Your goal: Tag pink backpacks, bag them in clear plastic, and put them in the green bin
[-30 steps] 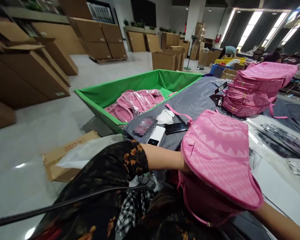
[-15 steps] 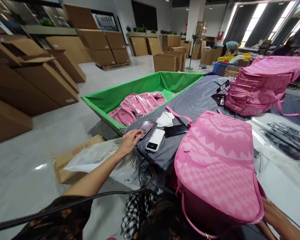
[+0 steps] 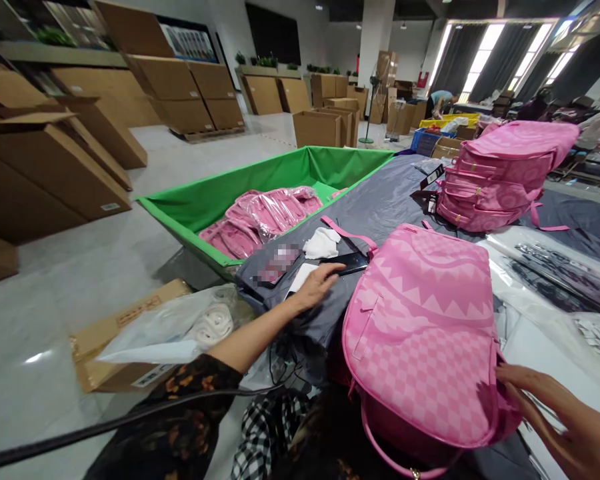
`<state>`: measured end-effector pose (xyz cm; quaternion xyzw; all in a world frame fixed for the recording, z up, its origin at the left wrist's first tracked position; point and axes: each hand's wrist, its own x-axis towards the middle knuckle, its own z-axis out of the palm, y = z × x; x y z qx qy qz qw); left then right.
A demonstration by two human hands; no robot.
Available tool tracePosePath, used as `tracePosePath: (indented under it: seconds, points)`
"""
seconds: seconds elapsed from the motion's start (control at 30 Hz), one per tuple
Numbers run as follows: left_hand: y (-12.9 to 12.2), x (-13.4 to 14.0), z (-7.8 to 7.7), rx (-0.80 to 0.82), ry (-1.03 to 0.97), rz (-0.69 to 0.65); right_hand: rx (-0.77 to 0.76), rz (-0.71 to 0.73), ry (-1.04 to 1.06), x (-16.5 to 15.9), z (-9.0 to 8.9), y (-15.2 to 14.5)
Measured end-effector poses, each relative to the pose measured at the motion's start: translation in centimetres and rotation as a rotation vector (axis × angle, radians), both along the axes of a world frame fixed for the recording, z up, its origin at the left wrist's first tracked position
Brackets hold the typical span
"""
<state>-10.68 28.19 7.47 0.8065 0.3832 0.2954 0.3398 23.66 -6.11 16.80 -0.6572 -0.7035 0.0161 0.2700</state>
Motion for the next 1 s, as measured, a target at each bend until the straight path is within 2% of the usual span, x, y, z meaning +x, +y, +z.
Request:
tracePosePath:
  seconds: [0.07, 0.13, 0.2, 0.27, 0.37, 0.5, 0.6, 0.7, 0.77, 0.87, 0.93, 1.0]
  points:
    - [-1.6, 3.6, -0.4, -0.031, -0.099, -0.060, -0.032, 0.096, -0.010, -1.8, 1.4, 3.4]
    - [-2.6, 6.3, -0.9, -0.058, -0.177, -0.044, -0.079, 0.150, -0.008, -3.6, 2.5, 6.8]
    - [-3.2, 7.5, -1.3, -0.079, -0.214, -0.005, -0.126, 0.205, -0.010, -5.1, 3.3, 9.6]
    - [-3.6, 7.1, -1.3, -0.096, -0.218, 0.005, -0.173, 0.253, -0.030, -5.9, 3.6, 11.8]
    - [-3.7, 4.1, -1.0, -0.058, -0.189, 0.029, -0.230, 0.284, -0.073, -6.0, 3.4, 14.1]
    - [-1.7, -2.6, -0.9, 0.141, -0.005, 0.303, -0.255, 0.286, -0.104, -4.9, 2.5, 16.5]
    - [0.7, -7.2, -1.9, 0.168, 0.094, 0.493, -0.264, 0.260, -0.126, -4.4, 2.2, 18.1]
    - [2.3, -10.3, -3.1, 0.202, 0.209, 0.573, -0.260, 0.254, -0.123, -4.5, 2.0, 19.2]
    - [2.6, -11.7, -3.4, 0.218, 0.232, 0.577, -0.256, 0.264, -0.112, -4.7, 1.8, 19.3]
    - [2.0, -12.8, -2.9, 0.261, 0.233, 0.609, -0.271, 0.275, -0.107, -4.7, 1.5, 18.9]
    - [1.3, -12.5, -2.1, 0.288, 0.217, 0.623, -0.284, 0.263, -0.119, -4.6, 1.5, 18.9]
    - [0.5, -11.2, -1.2, 0.277, 0.138, 0.556, -0.291, 0.241, -0.139, -4.7, 1.5, 19.3]
